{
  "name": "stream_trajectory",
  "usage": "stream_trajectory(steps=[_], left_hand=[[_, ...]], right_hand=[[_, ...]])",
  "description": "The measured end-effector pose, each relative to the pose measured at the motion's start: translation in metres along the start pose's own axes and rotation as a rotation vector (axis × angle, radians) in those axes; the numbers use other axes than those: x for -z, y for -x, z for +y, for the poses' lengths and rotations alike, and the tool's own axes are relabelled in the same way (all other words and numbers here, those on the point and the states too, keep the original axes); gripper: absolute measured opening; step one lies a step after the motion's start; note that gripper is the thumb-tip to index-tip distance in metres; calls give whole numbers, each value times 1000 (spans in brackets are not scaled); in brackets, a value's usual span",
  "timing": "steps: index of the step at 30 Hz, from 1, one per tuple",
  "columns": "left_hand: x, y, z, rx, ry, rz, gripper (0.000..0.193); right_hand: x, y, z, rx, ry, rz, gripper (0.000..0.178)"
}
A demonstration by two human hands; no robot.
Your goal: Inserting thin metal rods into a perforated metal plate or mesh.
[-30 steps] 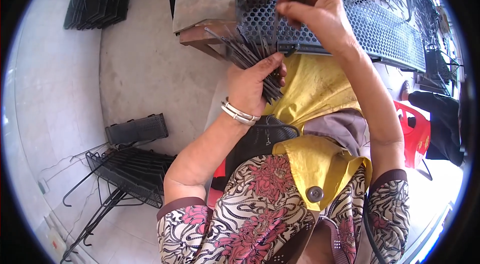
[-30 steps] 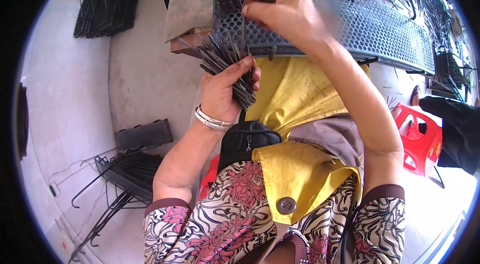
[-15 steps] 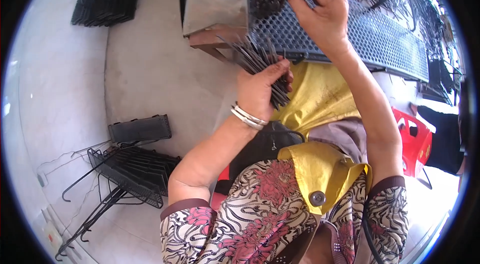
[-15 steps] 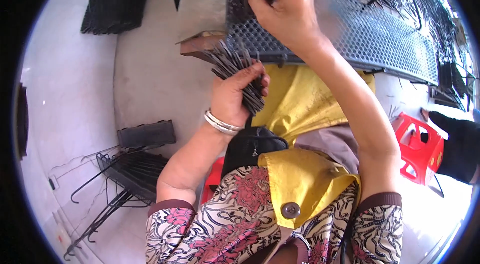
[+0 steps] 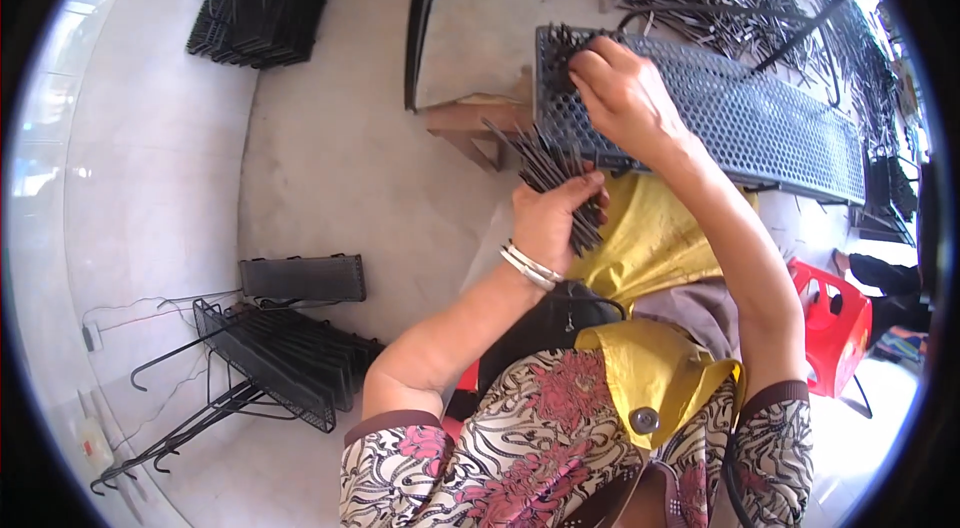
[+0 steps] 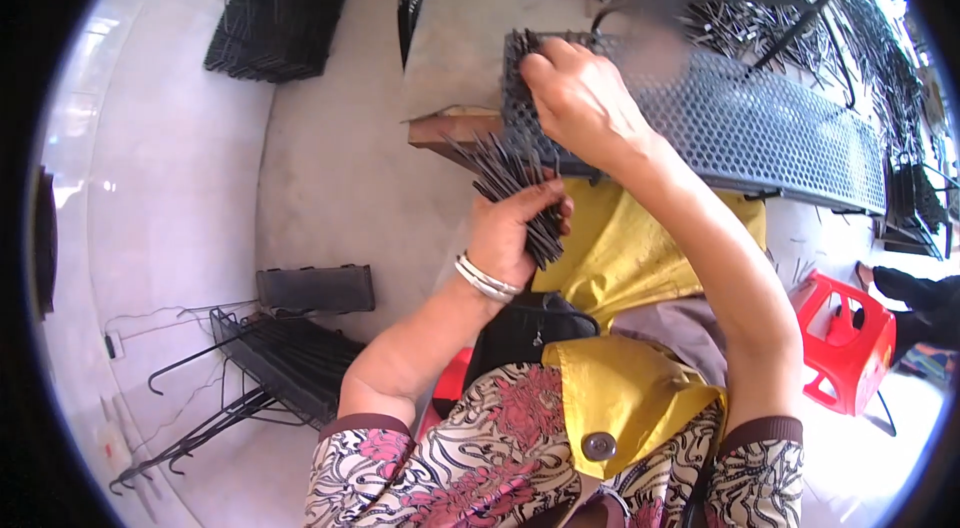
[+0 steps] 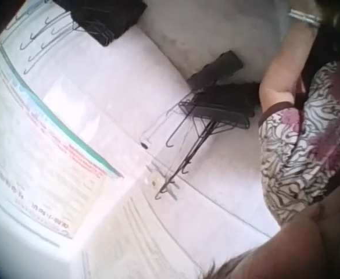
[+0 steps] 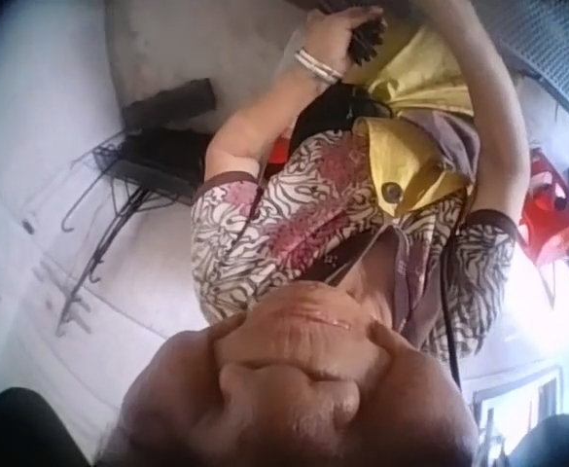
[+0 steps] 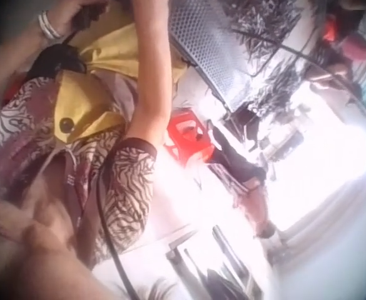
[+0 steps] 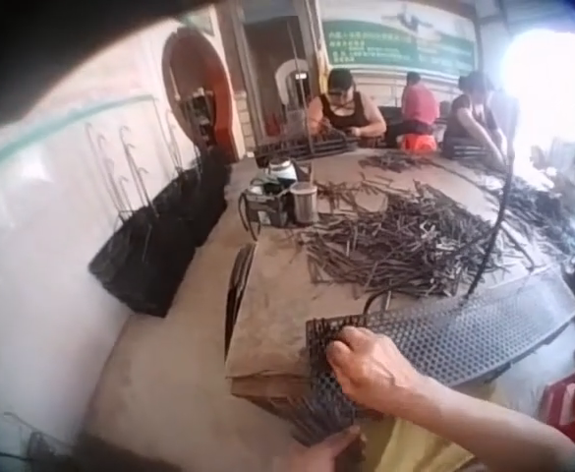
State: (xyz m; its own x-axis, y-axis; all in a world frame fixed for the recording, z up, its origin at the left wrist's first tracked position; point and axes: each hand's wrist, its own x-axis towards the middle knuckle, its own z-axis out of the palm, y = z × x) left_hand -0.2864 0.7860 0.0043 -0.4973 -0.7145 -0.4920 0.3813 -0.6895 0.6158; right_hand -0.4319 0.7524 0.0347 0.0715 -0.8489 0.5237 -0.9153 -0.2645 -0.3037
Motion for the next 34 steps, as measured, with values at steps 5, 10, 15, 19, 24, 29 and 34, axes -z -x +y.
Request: stream_trajectory(steps=[5, 10, 15, 19, 24, 29, 34], left_hand=[[1, 2, 5, -1, 30, 14, 10], [1, 2, 9, -76, 55, -35, 9], [-2, 1, 7, -70, 41, -107, 7], [-2, 4, 9, -60, 44, -143, 8], [-2, 5, 9, -4, 66, -84, 10], [0, 2, 8, 30, 43, -101, 12], [2, 2, 8, 63, 6, -80, 13]], right_hand=[[16, 2, -14, -162, -105, -49, 17], [36, 24, -26, -574, -699, -402, 16], [36, 31, -25, -610, -800, -300, 9], [42, 28, -25, -644, -741, -298, 11], [42, 13, -7, -611, -605, 212, 11], [24, 0, 1, -227, -309, 469, 10], [8, -2, 6, 65, -164, 377, 11]])
